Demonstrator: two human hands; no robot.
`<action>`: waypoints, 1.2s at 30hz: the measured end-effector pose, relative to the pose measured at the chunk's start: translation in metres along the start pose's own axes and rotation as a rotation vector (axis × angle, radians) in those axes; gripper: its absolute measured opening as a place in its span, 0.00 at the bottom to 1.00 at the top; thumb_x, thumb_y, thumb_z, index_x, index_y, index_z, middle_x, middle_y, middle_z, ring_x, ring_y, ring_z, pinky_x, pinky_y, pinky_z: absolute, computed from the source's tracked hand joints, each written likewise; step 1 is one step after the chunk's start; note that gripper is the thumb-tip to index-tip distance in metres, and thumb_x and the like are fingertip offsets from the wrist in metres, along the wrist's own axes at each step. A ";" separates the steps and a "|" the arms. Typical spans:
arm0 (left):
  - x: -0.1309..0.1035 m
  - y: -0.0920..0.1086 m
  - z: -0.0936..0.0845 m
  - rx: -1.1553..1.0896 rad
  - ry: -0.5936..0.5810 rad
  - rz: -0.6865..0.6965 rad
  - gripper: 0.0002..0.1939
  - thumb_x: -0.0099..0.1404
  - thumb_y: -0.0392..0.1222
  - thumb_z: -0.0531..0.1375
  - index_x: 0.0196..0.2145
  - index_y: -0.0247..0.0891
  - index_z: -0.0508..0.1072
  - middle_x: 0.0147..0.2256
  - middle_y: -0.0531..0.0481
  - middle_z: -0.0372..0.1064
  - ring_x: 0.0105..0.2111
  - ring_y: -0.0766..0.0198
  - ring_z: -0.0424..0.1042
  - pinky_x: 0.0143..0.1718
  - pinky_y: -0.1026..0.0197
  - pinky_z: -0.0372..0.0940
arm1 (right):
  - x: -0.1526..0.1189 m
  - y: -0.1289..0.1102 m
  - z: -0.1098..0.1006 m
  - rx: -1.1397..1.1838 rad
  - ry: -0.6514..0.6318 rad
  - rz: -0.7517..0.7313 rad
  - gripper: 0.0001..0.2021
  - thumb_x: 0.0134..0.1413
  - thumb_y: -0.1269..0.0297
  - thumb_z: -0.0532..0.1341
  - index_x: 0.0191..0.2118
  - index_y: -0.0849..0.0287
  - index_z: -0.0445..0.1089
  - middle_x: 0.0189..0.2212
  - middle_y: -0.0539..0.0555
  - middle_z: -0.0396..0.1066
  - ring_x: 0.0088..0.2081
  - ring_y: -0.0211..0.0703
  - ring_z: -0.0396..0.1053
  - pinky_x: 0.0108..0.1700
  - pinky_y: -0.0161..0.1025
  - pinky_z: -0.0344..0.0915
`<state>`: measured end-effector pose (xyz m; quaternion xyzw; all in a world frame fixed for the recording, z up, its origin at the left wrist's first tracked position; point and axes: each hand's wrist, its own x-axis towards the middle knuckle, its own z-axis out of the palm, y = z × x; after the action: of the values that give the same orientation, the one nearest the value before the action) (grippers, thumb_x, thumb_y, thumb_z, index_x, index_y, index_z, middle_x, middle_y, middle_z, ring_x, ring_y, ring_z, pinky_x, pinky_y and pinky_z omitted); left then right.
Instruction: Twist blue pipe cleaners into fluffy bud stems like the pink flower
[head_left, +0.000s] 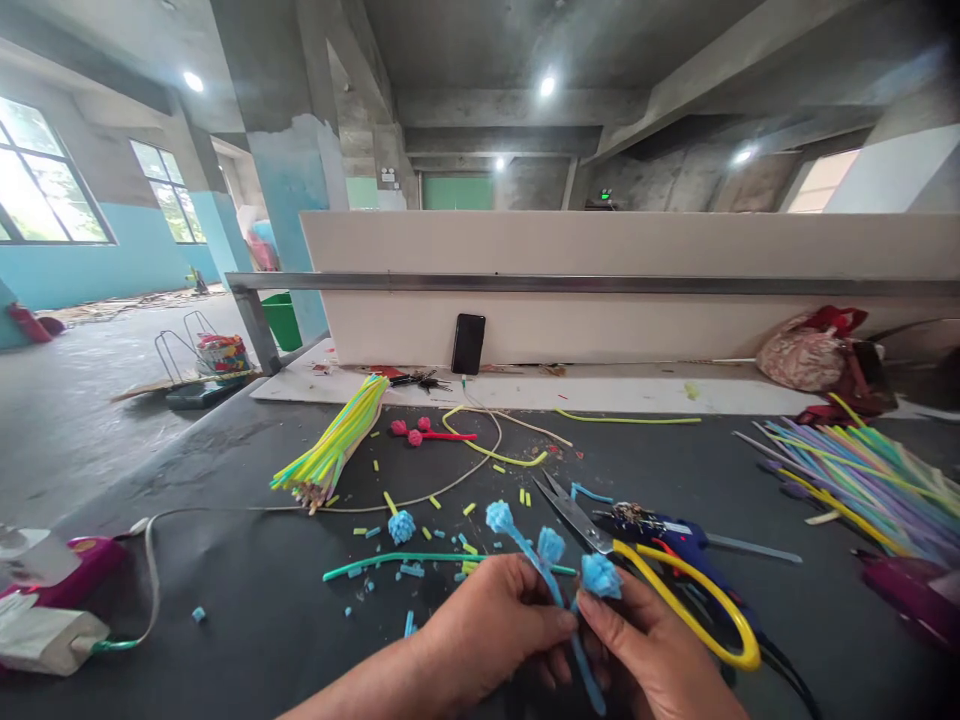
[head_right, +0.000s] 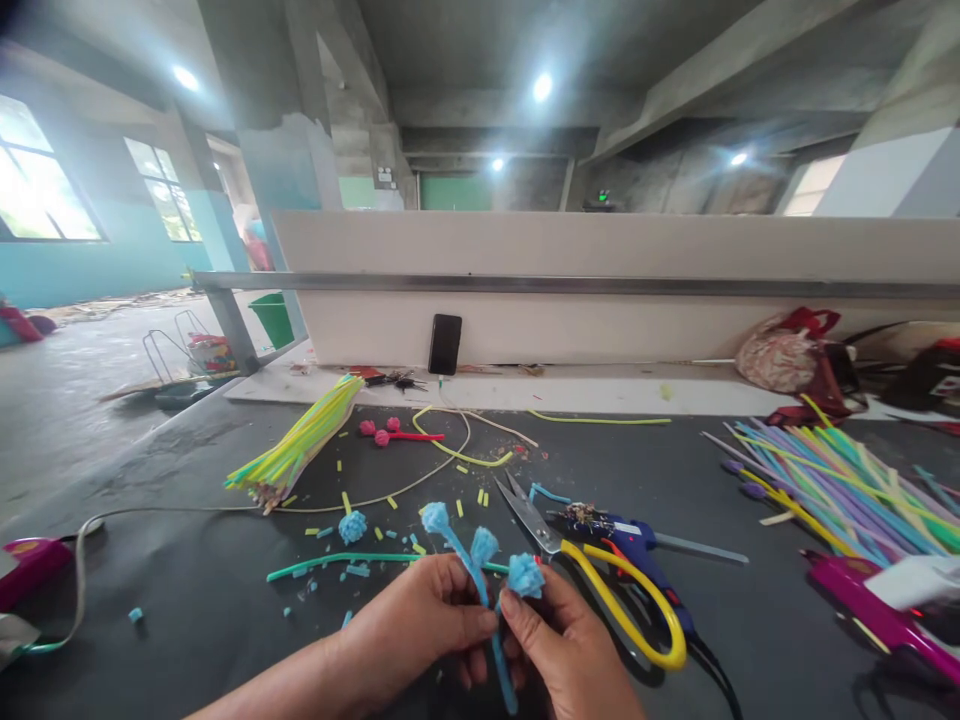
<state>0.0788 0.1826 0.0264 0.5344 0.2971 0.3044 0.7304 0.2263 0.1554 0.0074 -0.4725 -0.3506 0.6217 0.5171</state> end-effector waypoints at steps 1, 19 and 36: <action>0.000 0.001 0.000 0.010 -0.004 0.003 0.07 0.53 0.42 0.59 0.24 0.34 0.71 0.22 0.51 0.68 0.18 0.72 0.62 0.23 0.67 0.59 | 0.000 0.001 0.000 -0.014 0.002 -0.012 0.13 0.39 0.55 0.70 0.25 0.56 0.68 0.16 0.46 0.62 0.20 0.39 0.61 0.24 0.36 0.57; 0.000 0.000 -0.005 0.062 0.091 -0.038 0.16 0.51 0.52 0.62 0.26 0.34 0.70 0.21 0.52 0.66 0.19 0.69 0.64 0.23 0.65 0.60 | -0.006 -0.006 0.004 -0.062 -0.056 -0.033 0.11 0.46 0.57 0.66 0.28 0.59 0.70 0.18 0.47 0.64 0.21 0.35 0.57 0.21 0.32 0.54; 0.003 -0.008 -0.016 -0.007 0.236 -0.007 0.14 0.49 0.46 0.66 0.28 0.33 0.71 0.20 0.55 0.65 0.20 0.70 0.63 0.22 0.67 0.61 | -0.013 -0.003 0.007 -0.282 -0.056 0.056 0.11 0.48 0.57 0.63 0.30 0.60 0.68 0.19 0.44 0.59 0.18 0.29 0.51 0.18 0.28 0.46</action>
<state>0.0699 0.1926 0.0141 0.4914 0.3818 0.3636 0.6932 0.2211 0.1436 0.0149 -0.5326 -0.4355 0.5931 0.4182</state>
